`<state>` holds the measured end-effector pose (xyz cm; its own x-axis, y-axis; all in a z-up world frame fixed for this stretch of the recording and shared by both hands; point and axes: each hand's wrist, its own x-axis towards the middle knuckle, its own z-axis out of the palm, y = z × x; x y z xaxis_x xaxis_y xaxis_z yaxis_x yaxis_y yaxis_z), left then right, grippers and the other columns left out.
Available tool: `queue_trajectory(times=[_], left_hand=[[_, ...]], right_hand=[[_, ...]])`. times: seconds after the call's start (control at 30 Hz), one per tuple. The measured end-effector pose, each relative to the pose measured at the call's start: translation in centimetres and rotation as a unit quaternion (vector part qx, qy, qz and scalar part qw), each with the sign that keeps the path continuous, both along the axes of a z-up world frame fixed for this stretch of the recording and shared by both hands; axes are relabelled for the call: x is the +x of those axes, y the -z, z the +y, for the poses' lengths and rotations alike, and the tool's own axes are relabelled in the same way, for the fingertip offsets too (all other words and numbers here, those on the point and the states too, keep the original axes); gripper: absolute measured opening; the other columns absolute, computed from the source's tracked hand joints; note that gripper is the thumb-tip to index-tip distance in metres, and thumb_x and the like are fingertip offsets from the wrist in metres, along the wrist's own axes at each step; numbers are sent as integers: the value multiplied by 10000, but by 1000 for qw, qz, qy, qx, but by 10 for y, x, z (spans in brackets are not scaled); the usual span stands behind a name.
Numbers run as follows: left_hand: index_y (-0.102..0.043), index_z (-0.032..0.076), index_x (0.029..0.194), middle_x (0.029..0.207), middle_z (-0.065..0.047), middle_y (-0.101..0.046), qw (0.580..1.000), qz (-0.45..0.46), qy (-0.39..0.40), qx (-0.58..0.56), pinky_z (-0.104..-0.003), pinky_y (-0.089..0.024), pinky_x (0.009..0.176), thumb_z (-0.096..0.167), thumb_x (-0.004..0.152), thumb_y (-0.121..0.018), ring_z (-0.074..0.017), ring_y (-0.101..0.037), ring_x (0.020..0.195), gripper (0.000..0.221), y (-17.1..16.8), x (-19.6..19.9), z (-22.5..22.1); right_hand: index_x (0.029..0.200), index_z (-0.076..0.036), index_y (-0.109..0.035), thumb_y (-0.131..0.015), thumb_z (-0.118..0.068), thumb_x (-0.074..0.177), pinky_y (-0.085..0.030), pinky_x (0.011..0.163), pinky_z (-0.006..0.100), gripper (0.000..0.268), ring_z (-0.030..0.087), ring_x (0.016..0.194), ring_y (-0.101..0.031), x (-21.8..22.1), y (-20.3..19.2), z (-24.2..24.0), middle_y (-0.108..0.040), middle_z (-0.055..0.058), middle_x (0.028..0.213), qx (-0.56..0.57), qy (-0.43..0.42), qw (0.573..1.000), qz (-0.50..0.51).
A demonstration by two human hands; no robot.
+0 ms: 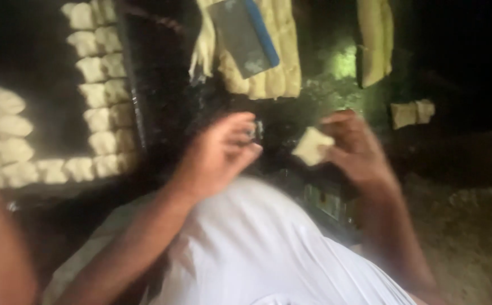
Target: Shape pieces of dough and place them into a baking tray.
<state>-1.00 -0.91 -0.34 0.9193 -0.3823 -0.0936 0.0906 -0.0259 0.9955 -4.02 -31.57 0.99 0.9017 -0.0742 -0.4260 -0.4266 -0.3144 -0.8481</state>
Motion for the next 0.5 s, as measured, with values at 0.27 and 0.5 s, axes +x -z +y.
queue_trajectory(times=[0.27,0.5], left_hand=[[-708,8,1164,937,-57,-760,987,134,-74,-53,-277,-608,694,97,936,-630,-86,-710,794,257,-11,-7,15],[-763,3,1062,853,-51,-759,982,109,-144,-51,-249,-562,672,118,1001,-627,-95,-687,764,189,-15,-11,37]], right_hand=[[1213,-46,-681,-751,-114,926,-612,880,359,303,268,1015,-744,22,11,122,-743,139,1145,145,-100,973,-147],[1109,-54,-711,-885,-243,775,-454,986,530,422,394,1171,-571,28,11,150,-602,210,1252,-212,-246,800,-505]])
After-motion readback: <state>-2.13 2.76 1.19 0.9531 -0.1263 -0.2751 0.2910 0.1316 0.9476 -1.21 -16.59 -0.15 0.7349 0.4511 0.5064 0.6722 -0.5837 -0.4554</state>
